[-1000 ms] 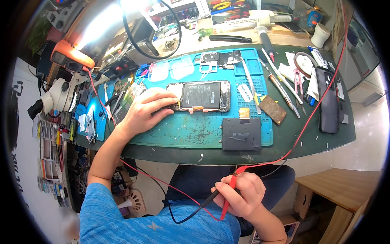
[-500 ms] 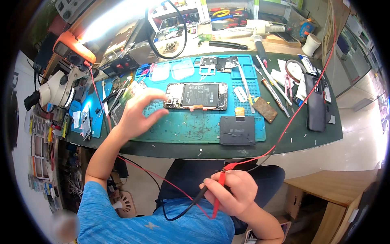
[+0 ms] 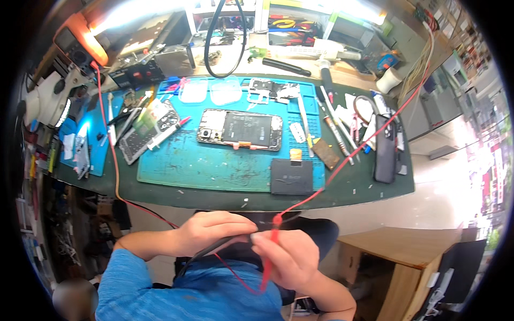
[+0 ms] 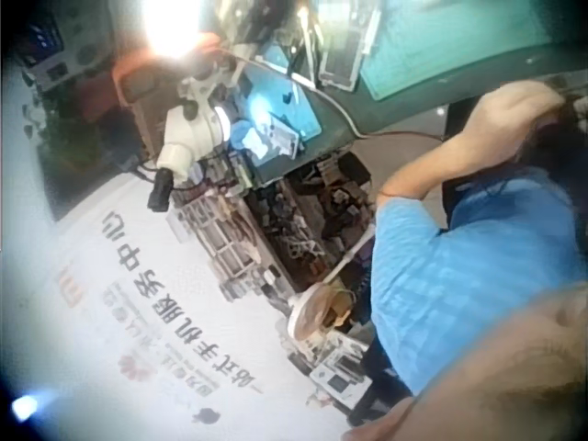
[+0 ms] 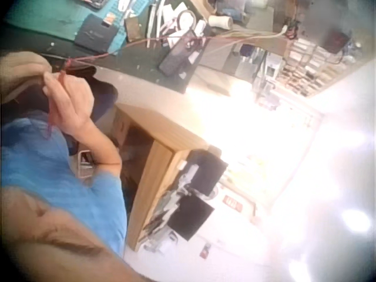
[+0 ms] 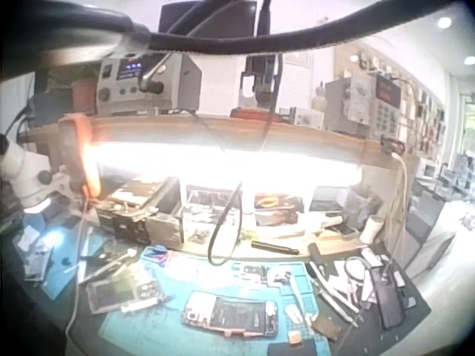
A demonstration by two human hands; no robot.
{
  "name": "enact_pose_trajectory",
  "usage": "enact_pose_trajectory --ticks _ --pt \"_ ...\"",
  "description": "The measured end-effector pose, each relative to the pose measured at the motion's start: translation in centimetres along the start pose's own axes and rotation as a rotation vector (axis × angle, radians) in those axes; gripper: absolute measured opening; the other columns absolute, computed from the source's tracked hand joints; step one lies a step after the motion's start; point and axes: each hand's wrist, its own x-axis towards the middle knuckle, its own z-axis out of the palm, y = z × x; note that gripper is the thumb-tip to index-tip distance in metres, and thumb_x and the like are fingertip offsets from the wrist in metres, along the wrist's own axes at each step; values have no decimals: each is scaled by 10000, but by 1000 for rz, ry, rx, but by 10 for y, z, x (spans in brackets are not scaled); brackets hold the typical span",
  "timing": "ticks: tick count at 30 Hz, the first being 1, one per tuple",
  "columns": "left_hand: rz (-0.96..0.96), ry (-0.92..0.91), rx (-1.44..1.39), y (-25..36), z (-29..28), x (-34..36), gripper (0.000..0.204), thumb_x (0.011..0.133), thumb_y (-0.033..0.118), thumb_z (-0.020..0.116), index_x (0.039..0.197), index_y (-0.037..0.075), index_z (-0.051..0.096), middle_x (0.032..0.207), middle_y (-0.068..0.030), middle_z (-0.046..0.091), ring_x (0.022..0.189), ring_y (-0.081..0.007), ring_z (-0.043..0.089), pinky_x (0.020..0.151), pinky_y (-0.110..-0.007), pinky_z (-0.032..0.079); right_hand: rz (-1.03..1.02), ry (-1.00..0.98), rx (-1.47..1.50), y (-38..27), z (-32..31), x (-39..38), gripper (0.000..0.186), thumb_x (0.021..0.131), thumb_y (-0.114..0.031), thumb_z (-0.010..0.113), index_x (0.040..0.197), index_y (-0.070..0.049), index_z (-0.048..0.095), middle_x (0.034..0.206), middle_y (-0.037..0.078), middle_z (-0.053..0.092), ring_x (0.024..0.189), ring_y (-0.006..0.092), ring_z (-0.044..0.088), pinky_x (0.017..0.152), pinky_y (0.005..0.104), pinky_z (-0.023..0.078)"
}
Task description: The person uses multimeter probes to test a smartphone battery and then installs it into a disassembled phone chassis. They handle the battery, probes, and phone components on a workbench.
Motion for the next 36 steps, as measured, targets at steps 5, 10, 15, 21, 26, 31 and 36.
enact_pose_trajectory --ticks 5,10,15,21,26,31,36 --pt "-64 34 -6 0 -19 5 382 961 -2 688 1343 -20 691 1419 -223 621 1211 -309 702 1045 -367 590 183 150 -94 28 -14 1 267 1037 -220 711 1127 28 747 884 109 713 730 224 657 639 328 525" --pt "-70 163 146 -3 -13 18 409 857 -67 759 1261 -15 726 1312 -213 687 1119 -336 736 953 -377 619 414 154 173 52 6 21 201 1062 -131 625 1020 23 748 899 118 722 769 207 667 699 327 530" --pt "-45 206 281 -14 -9 24 401 876 49 720 1275 11 719 1274 -152 726 1055 -302 738 865 -388 608 532 93 184 59 21 29 103 1017 -69 694 959 6 734 843 95 724 740 166 674 666 290 522" --pt "-72 279 375 -16 2 29 360 828 84 738 1184 37 763 1166 -94 777 988 -254 746 802 -359 600 462 114 122 62 32 27 106 993 -87 742 920 -17 710 809 91 718 694 204 680 626 316 532" --pt "-90 239 367 -14 -1 30 346 813 84 734 1154 45 777 1157 -82 786 975 -228 753 786 -338 604 321 71 28 69 34 25 115 983 -85 748 919 -36 665 775 92 707 646 265 676 600 351 547" --pt "-94 239 392 -15 -1 31 343 803 86 735 1141 56 787 1142 -68 794 969 -210 758 770 -316 602 292 53 5 70 35 27 128 973 -86 760 920 -31 658 772 93 707 639 270 676 592 360 550" --pt "-95 245 401 -15 0 33 343 802 89 737 1140 65 790 1146 -60 795 972 -200 758 768 -309 599 268 46 -22 70 35 27 128 961 -74 769 921 -26 658 773 98 706 634 273 677 588 368 552"
